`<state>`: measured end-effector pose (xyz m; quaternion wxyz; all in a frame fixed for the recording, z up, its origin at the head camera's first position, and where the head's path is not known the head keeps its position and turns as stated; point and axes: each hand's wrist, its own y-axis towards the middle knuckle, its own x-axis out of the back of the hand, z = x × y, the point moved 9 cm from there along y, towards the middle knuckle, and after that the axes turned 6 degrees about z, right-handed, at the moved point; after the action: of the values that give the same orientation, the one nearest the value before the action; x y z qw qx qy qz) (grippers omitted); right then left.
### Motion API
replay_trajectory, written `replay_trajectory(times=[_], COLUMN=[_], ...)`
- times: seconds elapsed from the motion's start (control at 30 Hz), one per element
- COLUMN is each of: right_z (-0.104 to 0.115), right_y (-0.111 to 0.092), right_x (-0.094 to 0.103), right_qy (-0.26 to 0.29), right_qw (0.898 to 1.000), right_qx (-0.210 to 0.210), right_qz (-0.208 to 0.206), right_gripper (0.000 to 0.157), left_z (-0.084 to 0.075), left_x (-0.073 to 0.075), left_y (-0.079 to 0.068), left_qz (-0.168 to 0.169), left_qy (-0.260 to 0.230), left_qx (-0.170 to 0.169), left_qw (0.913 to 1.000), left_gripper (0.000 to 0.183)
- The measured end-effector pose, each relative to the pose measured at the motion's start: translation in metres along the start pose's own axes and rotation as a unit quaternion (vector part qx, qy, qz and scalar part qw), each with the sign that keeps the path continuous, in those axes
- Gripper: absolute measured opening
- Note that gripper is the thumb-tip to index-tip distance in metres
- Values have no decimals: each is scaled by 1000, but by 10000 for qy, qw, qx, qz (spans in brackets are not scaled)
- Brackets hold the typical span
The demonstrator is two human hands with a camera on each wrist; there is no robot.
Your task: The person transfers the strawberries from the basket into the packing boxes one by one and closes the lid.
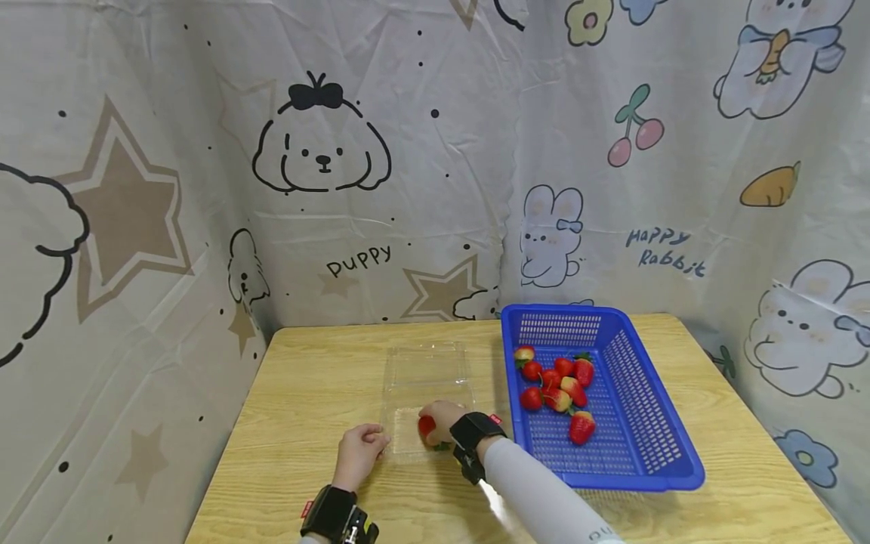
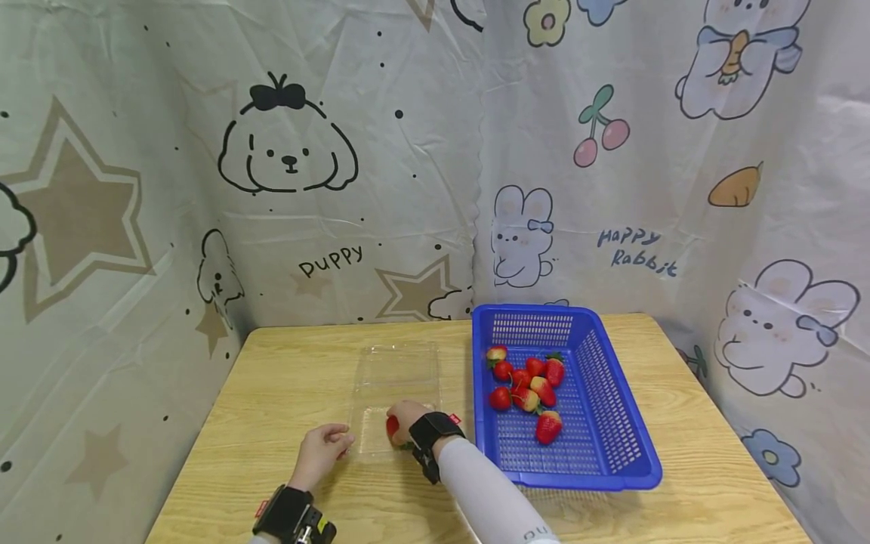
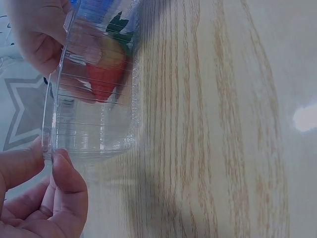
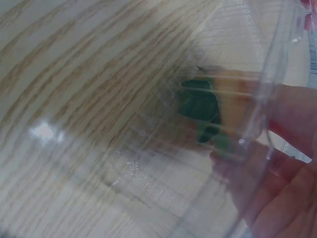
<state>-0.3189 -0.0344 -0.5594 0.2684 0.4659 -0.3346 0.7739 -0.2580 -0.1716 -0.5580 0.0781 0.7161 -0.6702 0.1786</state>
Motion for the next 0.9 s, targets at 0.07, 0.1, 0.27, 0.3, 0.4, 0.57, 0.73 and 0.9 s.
replay_trajectory(times=[0.07,0.1,0.27,0.3,0.4,0.57,0.73,0.9], right_z=[0,0,-1,-1,-3,2,13,14], right_y=[0,0,-2,-2,-2,-7,-24,-45], right_x=[-1,-1,0,0,0,13,60,119], right_qy=[-63,-92,-66,-48,-31,-160,-359,-149], right_qw=[10000,9999,9999,9998,9994,9974,9938,9952], right_qx=[27,27,-80,-133,-218,-113,74,294], right_qz=[21,44,121,129,259,696,1053,924], right_gripper=[46,46,46,46,48,46,43,43], left_z=[0,0,-1,-1,-1,0,-1,-1], left_x=[0,0,-1,-1,-1,-2,-1,-1], left_y=[0,0,-1,-1,0,0,0,0], left_qz=[13,17,8,8,1,4,16,-4], left_qy=[-1,3,-2,-11,-33,-29,-32,-75], left_qx=[18,21,-1,-16,-64,-46,36,72], left_qw=[10000,10000,10000,10000,10000,10000,10000,9999], left_gripper=[24,24,24,23,23,24,24,24])
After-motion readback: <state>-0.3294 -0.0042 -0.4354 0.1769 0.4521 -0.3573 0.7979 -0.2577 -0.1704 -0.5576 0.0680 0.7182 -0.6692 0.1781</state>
